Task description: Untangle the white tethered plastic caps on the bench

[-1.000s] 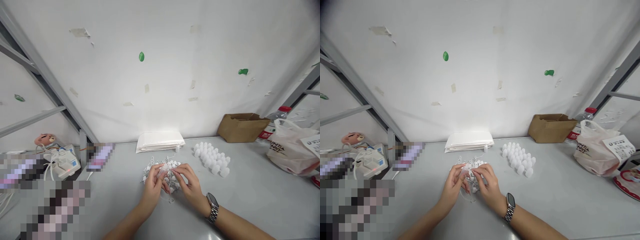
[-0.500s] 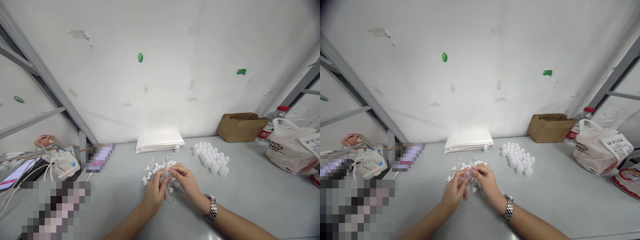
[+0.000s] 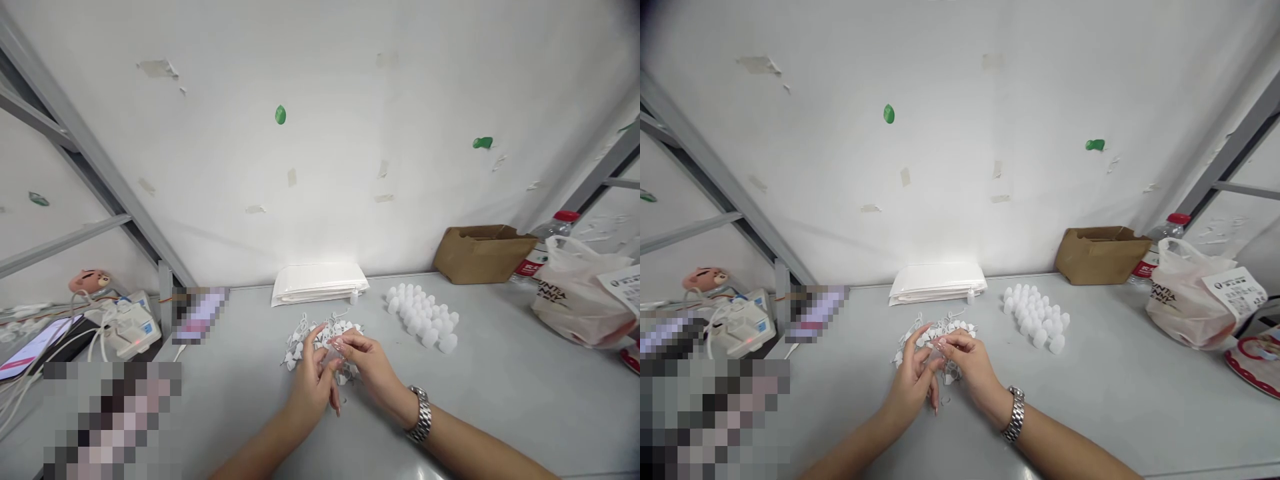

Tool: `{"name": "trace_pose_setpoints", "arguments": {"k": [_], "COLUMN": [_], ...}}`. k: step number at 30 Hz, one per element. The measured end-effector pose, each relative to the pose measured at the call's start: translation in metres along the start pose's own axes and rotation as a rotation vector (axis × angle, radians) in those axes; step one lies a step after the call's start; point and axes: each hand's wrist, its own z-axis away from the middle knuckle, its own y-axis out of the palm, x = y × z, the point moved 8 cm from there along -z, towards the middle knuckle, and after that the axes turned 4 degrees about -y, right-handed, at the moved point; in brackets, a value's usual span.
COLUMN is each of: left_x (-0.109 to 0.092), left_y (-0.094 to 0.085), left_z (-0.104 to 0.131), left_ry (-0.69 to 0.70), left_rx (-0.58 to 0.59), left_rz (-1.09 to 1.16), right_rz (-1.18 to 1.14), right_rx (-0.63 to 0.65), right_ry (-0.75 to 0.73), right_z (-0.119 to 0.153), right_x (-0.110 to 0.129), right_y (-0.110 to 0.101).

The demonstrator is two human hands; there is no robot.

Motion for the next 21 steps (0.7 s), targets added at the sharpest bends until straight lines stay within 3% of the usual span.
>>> {"name": "trace_pose_setpoints", "arguments": {"k": [6, 14, 21], "left_x": [-0.008, -0.016, -0.016], "left_y": [0.005, -0.003, 0.0], "left_z": [0.001, -0.002, -0.001], "left_ry": [0.004, 0.055, 0.031], "left_rx": [0.058, 0.084, 0.11], "left_rz": [0.07, 0.132, 0.133], "right_rz": [0.103, 0.34, 0.309], "right_rx": [0.132, -0.037, 0.038], "right_ry": [-0.11, -0.338, -0.306], "right_z": [-0.002, 0.002, -0.001], "right_x": [0.008, 0.022, 0.024], "right_y": [0.004, -0.01, -0.005]}}
